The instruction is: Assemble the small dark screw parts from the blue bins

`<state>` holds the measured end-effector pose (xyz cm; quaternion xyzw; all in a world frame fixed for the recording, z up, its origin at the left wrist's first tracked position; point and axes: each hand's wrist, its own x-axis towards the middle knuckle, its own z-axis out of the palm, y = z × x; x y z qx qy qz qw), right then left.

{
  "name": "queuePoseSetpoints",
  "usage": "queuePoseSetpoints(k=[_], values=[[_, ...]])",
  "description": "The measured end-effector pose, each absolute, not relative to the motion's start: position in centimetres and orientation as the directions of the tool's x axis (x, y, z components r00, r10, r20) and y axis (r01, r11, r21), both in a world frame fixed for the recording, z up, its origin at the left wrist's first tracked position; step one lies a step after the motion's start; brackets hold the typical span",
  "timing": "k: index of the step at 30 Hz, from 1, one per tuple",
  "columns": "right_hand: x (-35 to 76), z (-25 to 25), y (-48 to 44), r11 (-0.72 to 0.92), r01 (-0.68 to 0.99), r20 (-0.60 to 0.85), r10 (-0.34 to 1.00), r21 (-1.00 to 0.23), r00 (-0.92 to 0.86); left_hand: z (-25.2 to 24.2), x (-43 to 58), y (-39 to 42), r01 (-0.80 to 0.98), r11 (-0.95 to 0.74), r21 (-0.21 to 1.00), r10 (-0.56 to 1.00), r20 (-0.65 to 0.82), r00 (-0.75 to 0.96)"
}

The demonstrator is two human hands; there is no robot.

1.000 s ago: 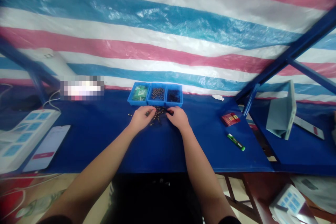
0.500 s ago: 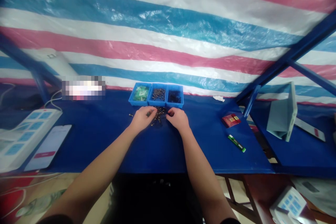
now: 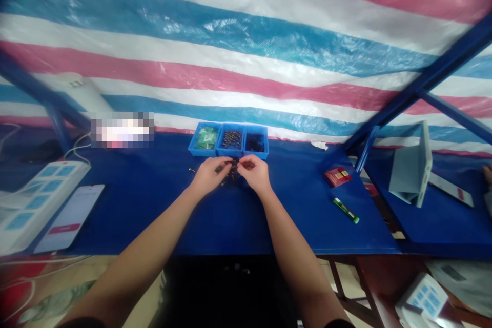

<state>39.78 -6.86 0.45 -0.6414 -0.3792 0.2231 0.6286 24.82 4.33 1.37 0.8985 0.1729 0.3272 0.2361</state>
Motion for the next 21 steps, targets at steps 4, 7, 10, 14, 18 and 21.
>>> queuePoseSetpoints(k=[4,7,10,14,18,21], values=[[39.28,0.51,-6.70,0.148,0.105,0.181,0.809,-0.983,0.560,1.37,24.80,4.40,0.140,-0.831,0.538,0.452,0.507,0.734],[39.15,0.71,-6.76,0.157,0.096,0.183,0.822,-0.983,0.539,1.39,24.75,4.47,0.135,-0.828,0.545,0.450,0.500,0.740],[38.93,0.91,-6.76,0.166,0.085,0.185,0.817,-0.983,0.546,1.47,24.71,4.44,0.112,-0.829,0.548,0.434,0.505,0.746],[38.78,0.94,-6.66,0.159,0.060,0.165,0.811,-0.985,0.561,1.50,24.73,4.28,0.100,-0.823,0.559,0.425,0.489,0.761],[38.93,0.69,-6.52,0.171,0.042,0.164,0.801,-0.984,0.575,1.58,24.69,4.25,0.130,-0.811,0.570,0.455,0.477,0.752],[39.06,0.45,-6.48,0.162,0.062,0.167,0.796,-0.985,0.582,1.78,24.60,4.34,0.179,-0.793,0.583,0.504,0.462,0.730]])
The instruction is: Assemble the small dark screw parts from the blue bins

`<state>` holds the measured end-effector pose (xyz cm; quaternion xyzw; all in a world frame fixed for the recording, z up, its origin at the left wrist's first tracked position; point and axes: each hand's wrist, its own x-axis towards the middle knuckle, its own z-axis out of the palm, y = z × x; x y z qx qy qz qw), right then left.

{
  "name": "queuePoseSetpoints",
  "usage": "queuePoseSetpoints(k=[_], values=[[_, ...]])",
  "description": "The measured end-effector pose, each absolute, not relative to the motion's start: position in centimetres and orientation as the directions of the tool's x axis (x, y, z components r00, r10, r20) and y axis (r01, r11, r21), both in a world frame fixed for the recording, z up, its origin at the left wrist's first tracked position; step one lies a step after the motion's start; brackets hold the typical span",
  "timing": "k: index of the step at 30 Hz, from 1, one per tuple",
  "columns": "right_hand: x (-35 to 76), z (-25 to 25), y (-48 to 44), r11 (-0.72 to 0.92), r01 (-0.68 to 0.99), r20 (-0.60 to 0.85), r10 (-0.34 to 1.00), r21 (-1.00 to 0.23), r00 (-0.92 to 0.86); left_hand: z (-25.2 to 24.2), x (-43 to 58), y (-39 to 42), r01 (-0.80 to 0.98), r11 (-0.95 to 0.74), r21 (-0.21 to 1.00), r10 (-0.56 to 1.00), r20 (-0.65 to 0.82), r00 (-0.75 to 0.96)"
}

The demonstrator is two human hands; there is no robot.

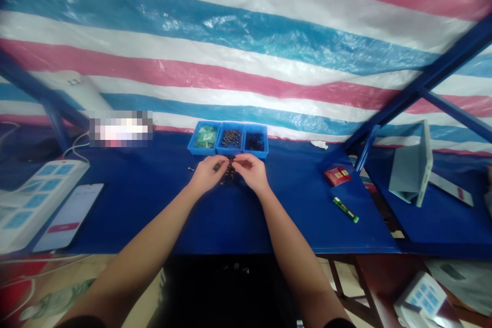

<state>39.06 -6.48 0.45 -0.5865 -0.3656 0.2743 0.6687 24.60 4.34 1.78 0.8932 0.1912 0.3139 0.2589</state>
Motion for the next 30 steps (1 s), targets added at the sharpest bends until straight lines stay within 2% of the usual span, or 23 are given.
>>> queuePoseSetpoints(k=[13,21,30], values=[[38.96,-0.02,-6.54,0.123,0.124,0.172,0.814,-0.985,0.555,1.87,24.46,4.27,0.222,-0.771,0.596,0.529,0.407,0.744],[39.10,-0.27,-6.45,0.108,0.105,0.149,0.808,-0.989,0.570,1.77,24.55,4.34,0.191,-0.766,0.614,0.524,0.423,0.739],[38.81,-0.21,-6.46,0.105,0.170,0.183,0.810,-0.980,0.557,1.52,24.55,4.42,0.203,-0.772,0.603,0.530,0.433,0.729]])
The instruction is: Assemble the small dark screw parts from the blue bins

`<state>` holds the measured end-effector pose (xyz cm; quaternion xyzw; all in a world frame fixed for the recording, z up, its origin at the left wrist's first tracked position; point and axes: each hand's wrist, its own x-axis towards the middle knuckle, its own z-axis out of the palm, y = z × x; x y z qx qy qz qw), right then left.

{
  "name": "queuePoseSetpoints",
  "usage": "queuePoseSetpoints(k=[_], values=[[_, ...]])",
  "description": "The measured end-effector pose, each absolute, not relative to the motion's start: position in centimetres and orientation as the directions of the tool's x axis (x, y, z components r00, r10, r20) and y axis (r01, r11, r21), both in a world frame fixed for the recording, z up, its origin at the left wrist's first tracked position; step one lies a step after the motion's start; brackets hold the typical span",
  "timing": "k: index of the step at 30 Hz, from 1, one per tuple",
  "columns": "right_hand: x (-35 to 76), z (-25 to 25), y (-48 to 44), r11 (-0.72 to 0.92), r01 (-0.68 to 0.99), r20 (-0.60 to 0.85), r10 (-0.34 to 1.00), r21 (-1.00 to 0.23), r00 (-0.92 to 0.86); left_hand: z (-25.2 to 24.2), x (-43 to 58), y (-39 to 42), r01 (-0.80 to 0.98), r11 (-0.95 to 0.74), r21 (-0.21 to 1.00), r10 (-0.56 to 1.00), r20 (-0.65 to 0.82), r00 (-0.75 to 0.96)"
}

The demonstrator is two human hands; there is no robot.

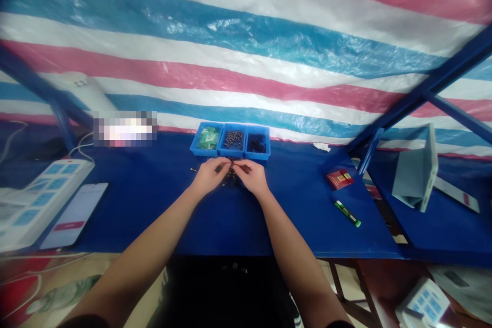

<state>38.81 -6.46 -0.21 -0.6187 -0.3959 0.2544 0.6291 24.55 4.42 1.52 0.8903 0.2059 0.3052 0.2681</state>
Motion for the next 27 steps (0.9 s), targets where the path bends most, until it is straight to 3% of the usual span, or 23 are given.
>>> queuePoseSetpoints(k=[27], values=[[38.99,0.22,-6.77,0.082,0.252,0.211,0.813,-0.964,0.542,1.61,24.66,4.33,0.197,-0.782,0.591,0.507,0.421,0.752]])
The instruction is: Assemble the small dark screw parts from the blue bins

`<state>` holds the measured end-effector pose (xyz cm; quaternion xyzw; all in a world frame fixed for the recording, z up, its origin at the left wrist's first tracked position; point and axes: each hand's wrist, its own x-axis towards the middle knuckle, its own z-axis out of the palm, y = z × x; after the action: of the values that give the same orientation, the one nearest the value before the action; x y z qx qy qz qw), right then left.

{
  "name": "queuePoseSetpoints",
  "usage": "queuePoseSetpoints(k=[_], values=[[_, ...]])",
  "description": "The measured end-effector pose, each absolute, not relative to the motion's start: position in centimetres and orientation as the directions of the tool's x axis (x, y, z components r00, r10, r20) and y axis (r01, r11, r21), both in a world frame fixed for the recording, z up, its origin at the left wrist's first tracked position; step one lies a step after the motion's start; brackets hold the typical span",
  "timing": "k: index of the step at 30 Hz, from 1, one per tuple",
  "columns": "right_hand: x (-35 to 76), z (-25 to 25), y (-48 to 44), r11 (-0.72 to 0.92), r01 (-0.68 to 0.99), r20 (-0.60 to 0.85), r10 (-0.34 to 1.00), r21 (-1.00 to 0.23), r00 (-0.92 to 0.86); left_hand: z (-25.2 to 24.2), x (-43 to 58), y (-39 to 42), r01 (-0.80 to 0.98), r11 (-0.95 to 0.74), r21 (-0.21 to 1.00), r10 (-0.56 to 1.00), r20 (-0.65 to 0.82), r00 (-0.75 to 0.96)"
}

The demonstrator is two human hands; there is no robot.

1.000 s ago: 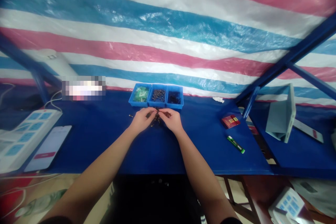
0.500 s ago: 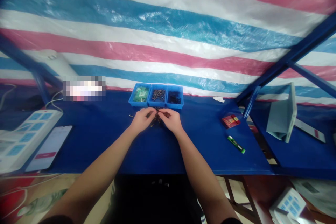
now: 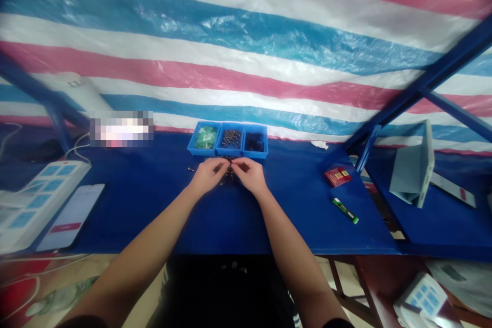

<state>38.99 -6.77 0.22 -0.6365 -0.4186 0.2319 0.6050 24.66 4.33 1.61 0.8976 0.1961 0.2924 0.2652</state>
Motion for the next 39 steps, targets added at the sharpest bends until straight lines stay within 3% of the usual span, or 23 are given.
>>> queuePoseSetpoints(k=[7,39], values=[[39.19,0.04,-6.68,0.094,0.206,0.195,0.809,-0.974,0.554,1.31,24.81,4.34,0.186,-0.793,0.580,0.495,0.437,0.751],[38.92,0.27,-6.80,0.105,0.283,0.250,0.802,-0.953,0.542,1.30,24.72,4.39,0.158,-0.801,0.578,0.482,0.464,0.744]])
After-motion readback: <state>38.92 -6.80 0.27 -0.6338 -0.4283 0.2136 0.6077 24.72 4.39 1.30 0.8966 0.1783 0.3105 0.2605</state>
